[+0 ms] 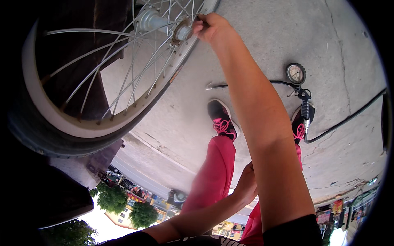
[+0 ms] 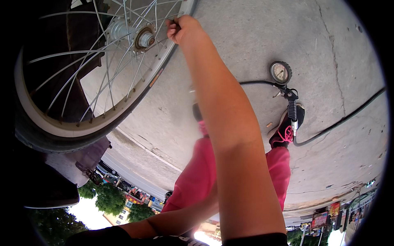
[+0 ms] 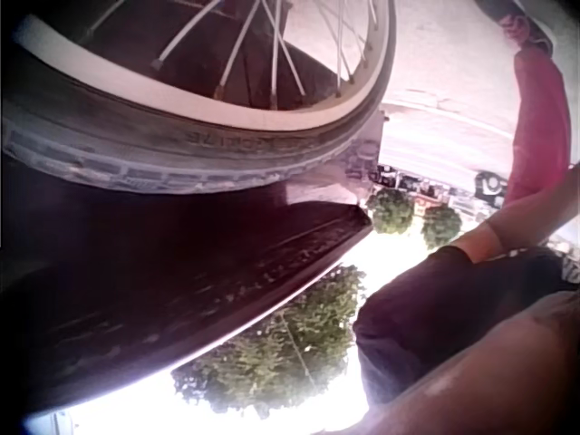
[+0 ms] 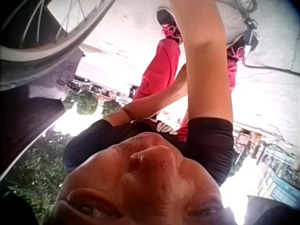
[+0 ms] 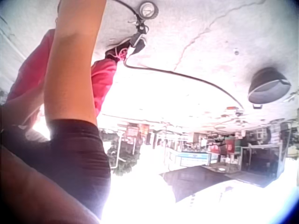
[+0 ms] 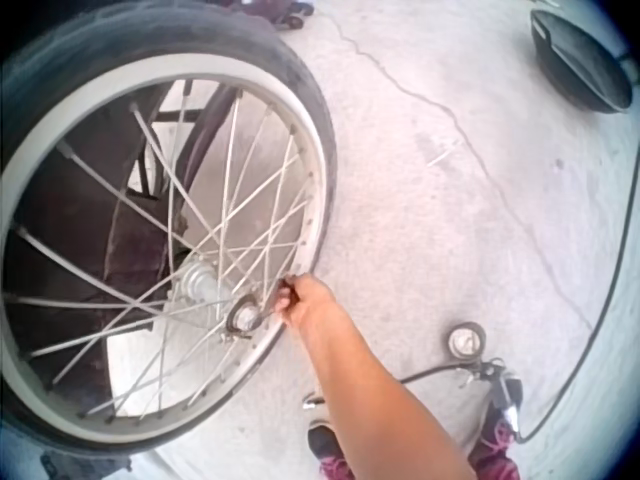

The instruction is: The person sits on the ground and uses a wrench to tighten the axle nuts on a bicycle wheel. After securing the wheel, they use an air hose with a pressure gauge to inflate the tire.

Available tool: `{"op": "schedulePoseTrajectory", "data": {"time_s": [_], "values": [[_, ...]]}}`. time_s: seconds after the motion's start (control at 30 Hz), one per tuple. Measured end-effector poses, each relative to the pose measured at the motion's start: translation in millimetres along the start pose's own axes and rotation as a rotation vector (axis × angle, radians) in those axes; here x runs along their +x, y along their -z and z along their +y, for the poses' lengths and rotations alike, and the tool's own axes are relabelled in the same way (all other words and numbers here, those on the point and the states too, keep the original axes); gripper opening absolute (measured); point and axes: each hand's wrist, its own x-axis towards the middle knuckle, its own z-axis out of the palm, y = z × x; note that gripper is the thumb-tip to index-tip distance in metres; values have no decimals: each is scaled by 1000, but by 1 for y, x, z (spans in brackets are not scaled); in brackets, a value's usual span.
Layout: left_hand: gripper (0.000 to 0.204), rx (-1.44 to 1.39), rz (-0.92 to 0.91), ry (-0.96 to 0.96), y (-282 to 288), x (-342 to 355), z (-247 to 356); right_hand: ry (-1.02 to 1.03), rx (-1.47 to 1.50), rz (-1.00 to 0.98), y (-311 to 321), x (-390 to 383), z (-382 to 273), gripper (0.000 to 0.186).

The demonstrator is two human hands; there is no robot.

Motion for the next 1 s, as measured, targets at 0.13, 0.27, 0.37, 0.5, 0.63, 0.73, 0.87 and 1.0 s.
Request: {"op": "schedulePoseTrajectory", "data": {"time_s": [0.13, 0.27, 0.37, 0.5, 0.63, 0.73, 0.87, 1.0], "values": [[19, 49, 9, -21, -2, 1, 0, -27, 80, -99, 5, 3, -5, 10], [20, 88, 37, 19, -9, 0, 6, 43, 48, -112, 10, 5, -3, 13], [20, 131, 64, 57, -9, 1, 9, 54, 42, -79, 11, 2, -4, 12], [20, 126, 99, 50, -11, 7, 8, 51, 4, -64, 10, -2, -2, 11], [20, 124, 98, 38, -16, 6, 9, 88, -62, -131, 12, -2, -3, 12], [20, 104, 34, 43, -10, 9, 9, 123, -115, -139, 11, 0, 2, 15], [19, 127, 82, 61, -16, 9, 11, 86, -20, -154, 18, 3, 1, 17], [18, 81, 59, 86, -16, 11, 12, 173, -80, -182, 16, -4, 4, 15]]}}
